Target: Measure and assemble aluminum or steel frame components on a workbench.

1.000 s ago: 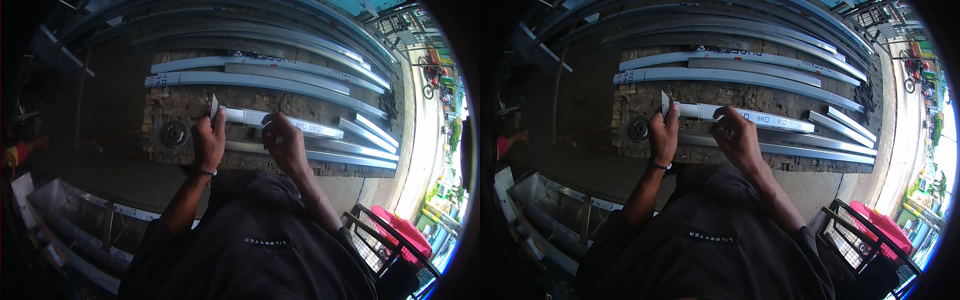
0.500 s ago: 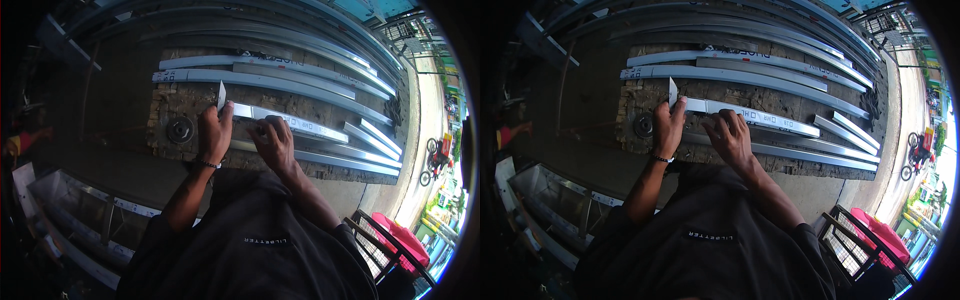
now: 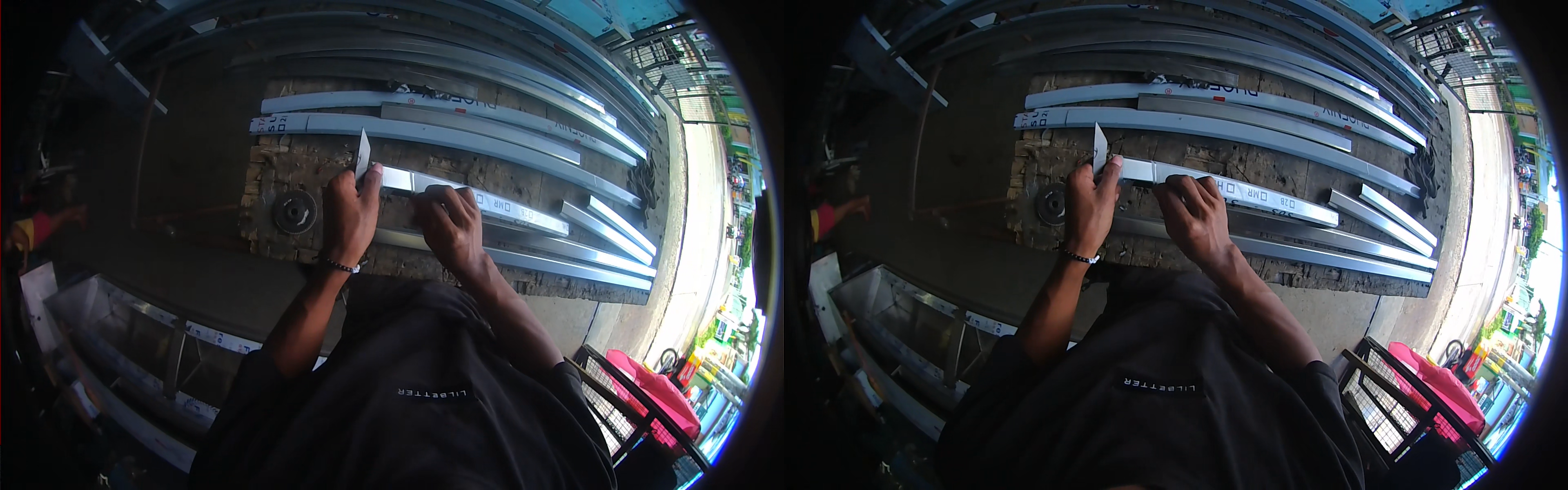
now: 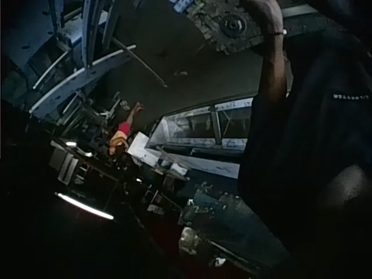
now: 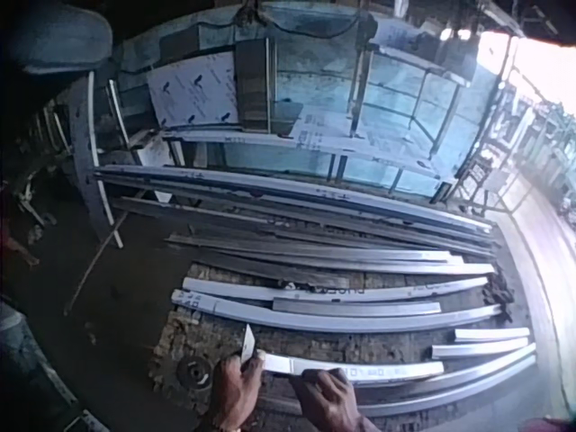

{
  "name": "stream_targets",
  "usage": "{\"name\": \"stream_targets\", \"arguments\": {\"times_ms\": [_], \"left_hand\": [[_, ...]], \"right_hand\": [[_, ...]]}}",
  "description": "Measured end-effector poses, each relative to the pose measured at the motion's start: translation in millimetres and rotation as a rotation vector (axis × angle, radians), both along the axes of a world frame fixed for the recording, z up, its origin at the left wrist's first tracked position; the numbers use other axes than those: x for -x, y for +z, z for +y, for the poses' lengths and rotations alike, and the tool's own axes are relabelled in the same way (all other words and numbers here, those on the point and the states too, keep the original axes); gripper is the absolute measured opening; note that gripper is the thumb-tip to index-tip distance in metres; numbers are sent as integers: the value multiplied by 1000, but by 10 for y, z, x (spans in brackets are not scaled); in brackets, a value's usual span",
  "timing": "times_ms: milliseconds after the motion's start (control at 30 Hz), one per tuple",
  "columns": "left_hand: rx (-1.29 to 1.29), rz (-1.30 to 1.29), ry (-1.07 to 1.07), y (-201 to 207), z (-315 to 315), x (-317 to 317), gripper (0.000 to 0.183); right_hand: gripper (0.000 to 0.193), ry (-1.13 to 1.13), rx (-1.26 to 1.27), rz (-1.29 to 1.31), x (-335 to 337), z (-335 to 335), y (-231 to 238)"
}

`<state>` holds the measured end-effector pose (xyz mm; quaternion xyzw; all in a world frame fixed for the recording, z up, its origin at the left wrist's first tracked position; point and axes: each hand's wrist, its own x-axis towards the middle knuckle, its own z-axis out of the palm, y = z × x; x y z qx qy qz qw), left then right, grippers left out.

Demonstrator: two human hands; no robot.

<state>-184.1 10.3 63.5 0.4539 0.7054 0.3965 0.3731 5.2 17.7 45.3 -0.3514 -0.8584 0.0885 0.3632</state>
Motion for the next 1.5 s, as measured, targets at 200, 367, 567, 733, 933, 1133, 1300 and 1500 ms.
{"name": "stream_targets", "arguments": {"times_ms": [200, 367, 567, 733, 933, 1133, 1300, 1500], "left_hand": [[15, -17, -12, -41, -49, 30, 42], [2, -16, -2, -78, -59, 29, 41], [-9, -43, 1, -54, -67, 31, 38], [-24, -47, -3, -69, -84, 12, 40], [-11, -68, -28, -206, -168, 87, 42], [-10, -106, 2, -495, -242, 134, 37], [78, 47, 17, -807, -235, 204, 38], [52, 51, -10, -903, -390, 294, 37]], "right_hand": [[22, -30, 223, -8, 6, 91, 131], [14, -91, 402, -3, -84, 191, 161], [14, -94, 629, 160, -71, 252, 221], [8, -162, 821, 373, -181, 507, 181], [9, -211, 647, 194, -347, 647, 342], [8, -106, 821, 131, -185, 123, 427], [12, -49, 951, 172, -243, -311, -23], [9, -167, 835, 276, -371, -285, -130]]}}
